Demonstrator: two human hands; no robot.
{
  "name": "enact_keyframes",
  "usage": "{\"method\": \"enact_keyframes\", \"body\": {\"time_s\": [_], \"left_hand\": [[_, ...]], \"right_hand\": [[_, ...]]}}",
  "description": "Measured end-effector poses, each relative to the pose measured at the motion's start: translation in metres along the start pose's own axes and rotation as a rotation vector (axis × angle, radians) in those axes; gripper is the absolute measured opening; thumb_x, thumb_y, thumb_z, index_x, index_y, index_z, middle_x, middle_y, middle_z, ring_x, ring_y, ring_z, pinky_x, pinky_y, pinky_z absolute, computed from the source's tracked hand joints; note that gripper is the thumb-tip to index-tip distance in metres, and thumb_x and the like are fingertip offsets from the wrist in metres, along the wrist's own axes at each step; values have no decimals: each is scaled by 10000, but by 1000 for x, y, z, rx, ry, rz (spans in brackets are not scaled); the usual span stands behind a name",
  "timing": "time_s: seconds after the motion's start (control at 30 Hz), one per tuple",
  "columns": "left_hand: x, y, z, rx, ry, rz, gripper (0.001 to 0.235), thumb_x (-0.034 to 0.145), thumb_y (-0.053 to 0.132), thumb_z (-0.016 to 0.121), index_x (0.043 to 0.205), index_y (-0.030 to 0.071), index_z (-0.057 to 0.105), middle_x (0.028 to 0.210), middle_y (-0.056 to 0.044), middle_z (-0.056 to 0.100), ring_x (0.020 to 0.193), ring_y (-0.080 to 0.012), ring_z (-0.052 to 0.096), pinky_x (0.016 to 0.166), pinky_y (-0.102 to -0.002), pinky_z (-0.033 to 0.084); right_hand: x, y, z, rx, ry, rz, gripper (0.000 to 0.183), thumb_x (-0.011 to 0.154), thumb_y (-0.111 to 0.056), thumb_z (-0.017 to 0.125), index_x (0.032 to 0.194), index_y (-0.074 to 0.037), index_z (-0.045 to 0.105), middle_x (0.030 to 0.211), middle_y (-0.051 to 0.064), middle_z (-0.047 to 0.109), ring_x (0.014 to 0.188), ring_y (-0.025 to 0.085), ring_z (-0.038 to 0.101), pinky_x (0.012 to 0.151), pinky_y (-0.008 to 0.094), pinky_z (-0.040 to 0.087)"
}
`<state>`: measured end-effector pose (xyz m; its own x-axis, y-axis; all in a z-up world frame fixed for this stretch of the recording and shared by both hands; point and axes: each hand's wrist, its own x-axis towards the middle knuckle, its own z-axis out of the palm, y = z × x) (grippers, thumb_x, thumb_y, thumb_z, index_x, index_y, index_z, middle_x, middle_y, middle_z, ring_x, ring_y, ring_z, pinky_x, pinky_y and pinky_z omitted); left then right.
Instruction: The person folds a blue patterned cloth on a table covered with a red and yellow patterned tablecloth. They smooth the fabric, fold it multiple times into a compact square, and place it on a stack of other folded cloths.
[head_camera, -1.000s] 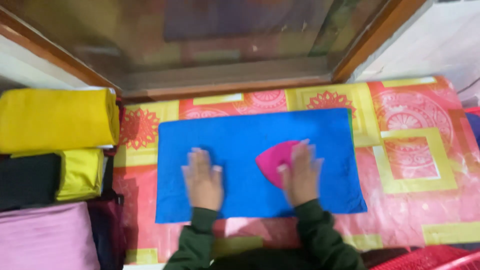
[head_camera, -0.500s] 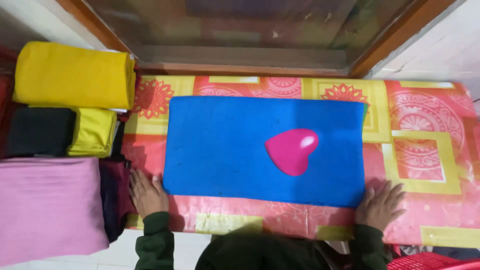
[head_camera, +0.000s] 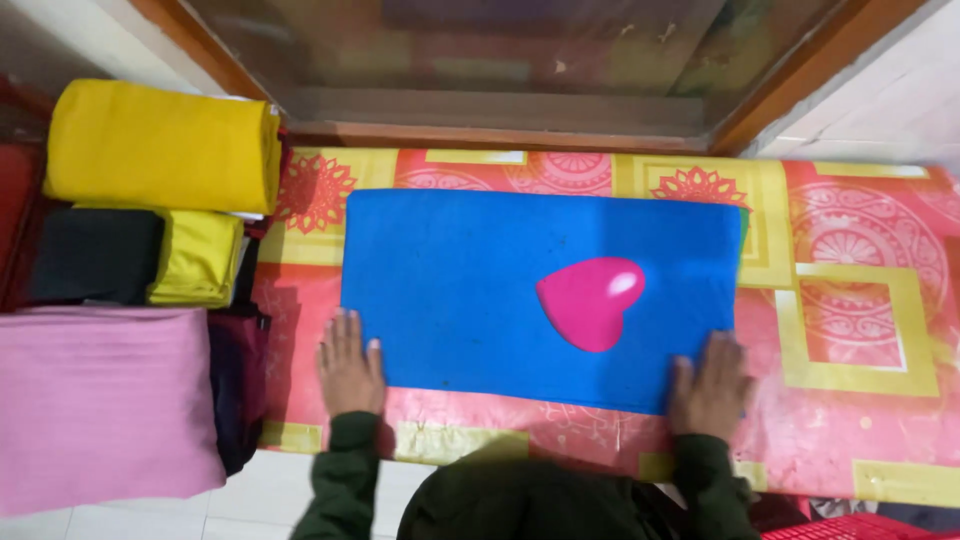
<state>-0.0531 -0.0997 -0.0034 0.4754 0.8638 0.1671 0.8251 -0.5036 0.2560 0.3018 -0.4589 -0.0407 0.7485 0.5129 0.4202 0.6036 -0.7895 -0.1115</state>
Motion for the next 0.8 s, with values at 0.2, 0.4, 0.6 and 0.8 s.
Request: {"method": "enact_keyframes", "body": {"time_s": [0.2,0.4,0.6,0.8], "left_hand": [[25,-47,15,39,278,-121,563,1077,347,415,1569,77,372,1618,-149,360,1487,-311,332,1191,-536,243],[105,150,7,-174,306,310,558,1016,395,557,1495,117,489,1538,-108,479,1446,-293,414,1204,-466,249],[162,170,97,-55,87,377,499,1051,342,399,1517,169,448,1585,-39,419,1489,-259,337,1224,-500,214],[201,35,81,-88,269,148,520,1027,301,516,1508,108,477,1522,-134,489,1399,-364,435,1127,-563,326]], "right_hand": [[38,29,-15,155,-274,426,729,1045,-500,378,1623,-120,149,1686,150,115,1547,334,78,1166,730,134],[120,-163,7,332,-49,-178,714,1035,-456,464,1588,-40,291,1664,171,236,1545,332,156,1216,524,37],[182,-198,91,245,-182,-375,652,977,-399,484,1579,-189,344,1635,53,332,1527,312,244,1198,587,188],[211,20,150,-163,193,-189,558,1028,-412,542,1541,-196,503,1574,62,474,1388,312,471,994,597,400]]}}
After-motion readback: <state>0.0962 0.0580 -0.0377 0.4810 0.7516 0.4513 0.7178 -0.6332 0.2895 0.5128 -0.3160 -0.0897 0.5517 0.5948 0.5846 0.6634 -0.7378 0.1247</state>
